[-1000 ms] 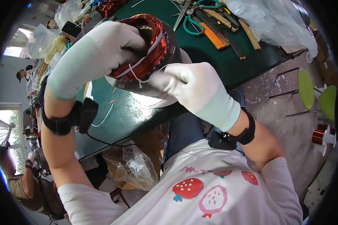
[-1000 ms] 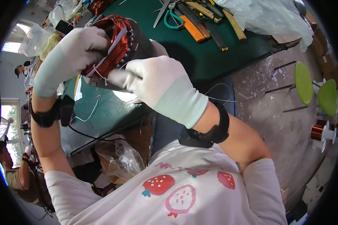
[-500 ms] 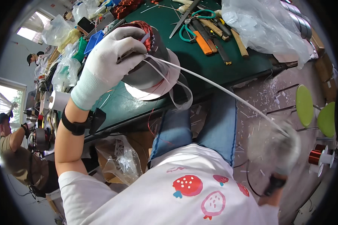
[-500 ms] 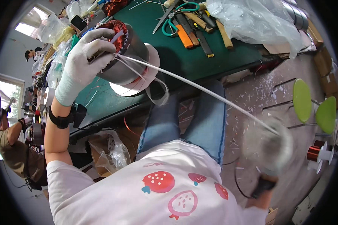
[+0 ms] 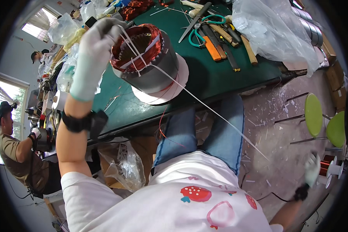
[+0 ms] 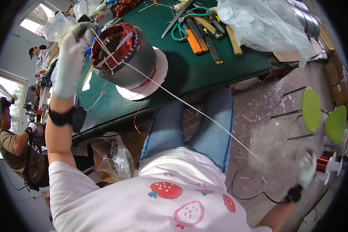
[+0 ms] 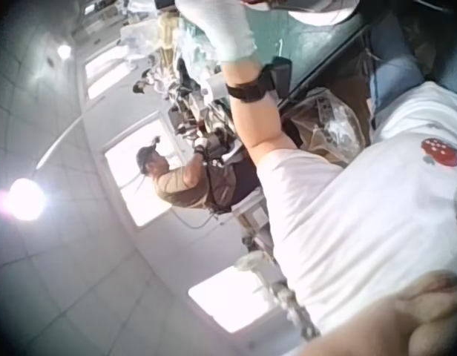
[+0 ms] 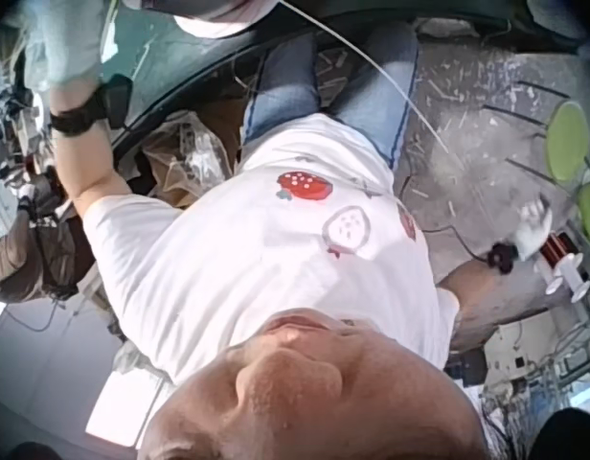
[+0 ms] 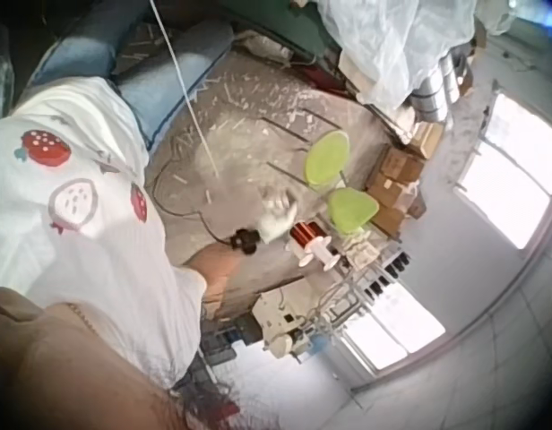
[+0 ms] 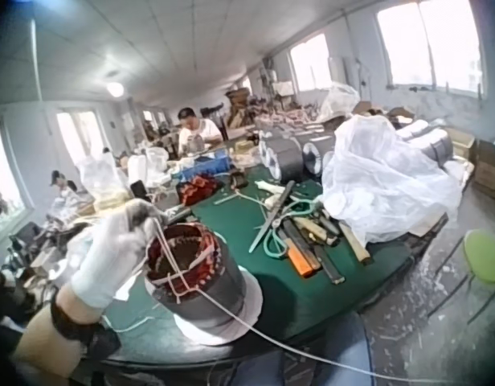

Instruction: The person is seen wiring and securing the copper coils within an electric motor stator using white string and tools.

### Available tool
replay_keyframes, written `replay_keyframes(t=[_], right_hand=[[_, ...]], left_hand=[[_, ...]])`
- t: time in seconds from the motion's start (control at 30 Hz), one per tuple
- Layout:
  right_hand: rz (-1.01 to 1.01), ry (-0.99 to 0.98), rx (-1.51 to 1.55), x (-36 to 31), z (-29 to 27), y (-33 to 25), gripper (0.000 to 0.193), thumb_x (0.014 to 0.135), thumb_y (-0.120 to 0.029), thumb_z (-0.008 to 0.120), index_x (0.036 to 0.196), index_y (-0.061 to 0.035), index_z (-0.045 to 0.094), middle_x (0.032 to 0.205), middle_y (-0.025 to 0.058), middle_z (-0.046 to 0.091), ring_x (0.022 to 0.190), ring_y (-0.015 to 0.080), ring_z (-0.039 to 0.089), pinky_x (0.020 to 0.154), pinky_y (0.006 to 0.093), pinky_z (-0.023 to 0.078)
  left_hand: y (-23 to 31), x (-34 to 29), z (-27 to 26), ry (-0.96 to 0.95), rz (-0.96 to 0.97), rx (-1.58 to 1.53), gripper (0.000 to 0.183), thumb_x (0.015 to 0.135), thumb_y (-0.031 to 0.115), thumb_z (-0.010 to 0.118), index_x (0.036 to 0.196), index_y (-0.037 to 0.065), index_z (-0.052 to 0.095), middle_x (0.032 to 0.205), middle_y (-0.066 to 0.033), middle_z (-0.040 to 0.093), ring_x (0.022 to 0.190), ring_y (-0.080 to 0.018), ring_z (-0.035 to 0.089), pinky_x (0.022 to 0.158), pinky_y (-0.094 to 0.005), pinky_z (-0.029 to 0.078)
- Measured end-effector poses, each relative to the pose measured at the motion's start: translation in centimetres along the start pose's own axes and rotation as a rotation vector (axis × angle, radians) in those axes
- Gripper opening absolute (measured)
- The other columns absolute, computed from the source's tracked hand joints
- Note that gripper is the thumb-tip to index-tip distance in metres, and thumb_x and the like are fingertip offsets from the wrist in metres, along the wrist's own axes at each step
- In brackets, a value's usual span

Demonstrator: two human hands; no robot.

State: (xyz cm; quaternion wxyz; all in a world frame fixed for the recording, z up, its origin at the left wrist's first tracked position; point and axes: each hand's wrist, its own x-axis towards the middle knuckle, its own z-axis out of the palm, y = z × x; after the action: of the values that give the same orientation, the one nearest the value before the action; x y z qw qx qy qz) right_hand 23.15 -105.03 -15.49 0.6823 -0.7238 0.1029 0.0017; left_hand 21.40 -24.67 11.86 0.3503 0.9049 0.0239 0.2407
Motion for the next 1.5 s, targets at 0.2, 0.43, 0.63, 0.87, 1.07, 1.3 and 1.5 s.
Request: replay_keyframes(t=[0.2, 0.43, 0.63, 0.87, 1.07, 1.3, 1.5], right_hand=[[0.308, -0.448, 0.296, -4.8, 40.0, -14.2, 0.034, 0.103, -0.03, 0.057, 0.123, -0.0034, 0.061, 0.085, -0.0036, 0.057, 0.057, -0.0003, 0.045, 0.042, 0.0145, 0.031], [0.139, -1.175, 0.541, -7.7, 58.3, -19.4, 0.023, 0.101, -0.016, 0.059, 0.112, 0.0023, 0.067, 0.09, -0.0015, 0.065, 0.071, 0.0014, 0.052, 0.061, 0.016, 0.042], [-0.533, -0.866, 0.183, -9.1, 56.6, -21.1, 0.015, 0.1, -0.015, 0.06, 0.093, -0.0025, 0.064, 0.099, 0.0047, 0.056, 0.086, 0.0076, 0.056, 0.074, 0.0225, 0.046], [-0.177, -1.029, 0.658, -12.7, 63.3, -16.4, 0.027, 0.106, -0.029, 0.052, 0.095, -0.0038, 0.052, 0.075, -0.0031, 0.044, 0.063, 0.0032, 0.042, 0.055, 0.0195, 0.036], [0.099, -1.091, 0.678, -14.6, 62.2, -20.4, 0.032, 0.106, -0.034, 0.051, 0.091, -0.0047, 0.052, 0.074, -0.0017, 0.045, 0.053, 0.0048, 0.036, 0.048, 0.0213, 0.033], [-0.662, -0.909, 0.376, -12.7, 63.1, -14.6, 0.018, 0.102, -0.016, 0.056, 0.093, 0.0001, 0.055, 0.085, 0.0075, 0.05, 0.075, 0.0141, 0.05, 0.071, 0.0264, 0.043], [0.142, -0.727, 0.418, -9.6, 58.9, -15.7, 0.023, 0.104, -0.027, 0.052, 0.106, -0.0067, 0.063, 0.093, 0.0027, 0.066, 0.062, 0.0047, 0.057, 0.046, 0.0171, 0.04]], left_hand=[[1.9, -2.3, 2.2, 0.119, 0.287, 0.109, 0.015, 0.087, 0.002, 0.063, 0.101, 0.005, 0.065, 0.096, -0.0053, 0.065, 0.08, -0.017, 0.063, 0.077, -0.0272, 0.049], [-0.5, -8.7, 7.0, 0.072, 0.837, 0.505, 0.033, 0.057, 0.005, 0.079, 0.088, 0.012, 0.07, 0.111, -0.0032, 0.062, 0.104, -0.026, 0.058, 0.086, -0.0413, 0.049], [-3.8, -5.0, 4.2, 0.139, 0.46, 0.309, 0.043, 0.069, 0.007, 0.078, 0.109, 0.002, 0.065, 0.109, -0.0137, 0.064, 0.103, -0.0339, 0.06, 0.093, -0.0438, 0.046], [-7.2, -2.8, 1.0, -0.001, 0.706, 0.273, 0.034, 0.067, 0.007, 0.074, 0.101, 0.006, 0.069, 0.089, -0.0074, 0.062, 0.083, -0.0307, 0.059, 0.078, -0.0412, 0.046], [-7.4, -3.1, 1.2, 0.005, 0.617, 0.219, 0.037, 0.065, 0.001, 0.076, 0.101, 0.007, 0.069, 0.091, -0.0072, 0.063, 0.092, -0.0299, 0.059, 0.086, -0.0415, 0.046], [-4.6, -4.0, 2.0, -0.029, 0.252, 0.129, 0.024, 0.072, 0.005, 0.076, 0.093, 0.003, 0.066, 0.091, -0.0106, 0.063, 0.093, -0.0296, 0.059, 0.085, -0.0394, 0.047], [-4.0, -4.1, 3.5, 0.074, 0.153, 0.163, 0.015, 0.074, 0.008, 0.074, 0.084, 0.001, 0.064, 0.082, -0.0101, 0.062, 0.087, -0.0286, 0.058, 0.08, -0.0378, 0.046]])
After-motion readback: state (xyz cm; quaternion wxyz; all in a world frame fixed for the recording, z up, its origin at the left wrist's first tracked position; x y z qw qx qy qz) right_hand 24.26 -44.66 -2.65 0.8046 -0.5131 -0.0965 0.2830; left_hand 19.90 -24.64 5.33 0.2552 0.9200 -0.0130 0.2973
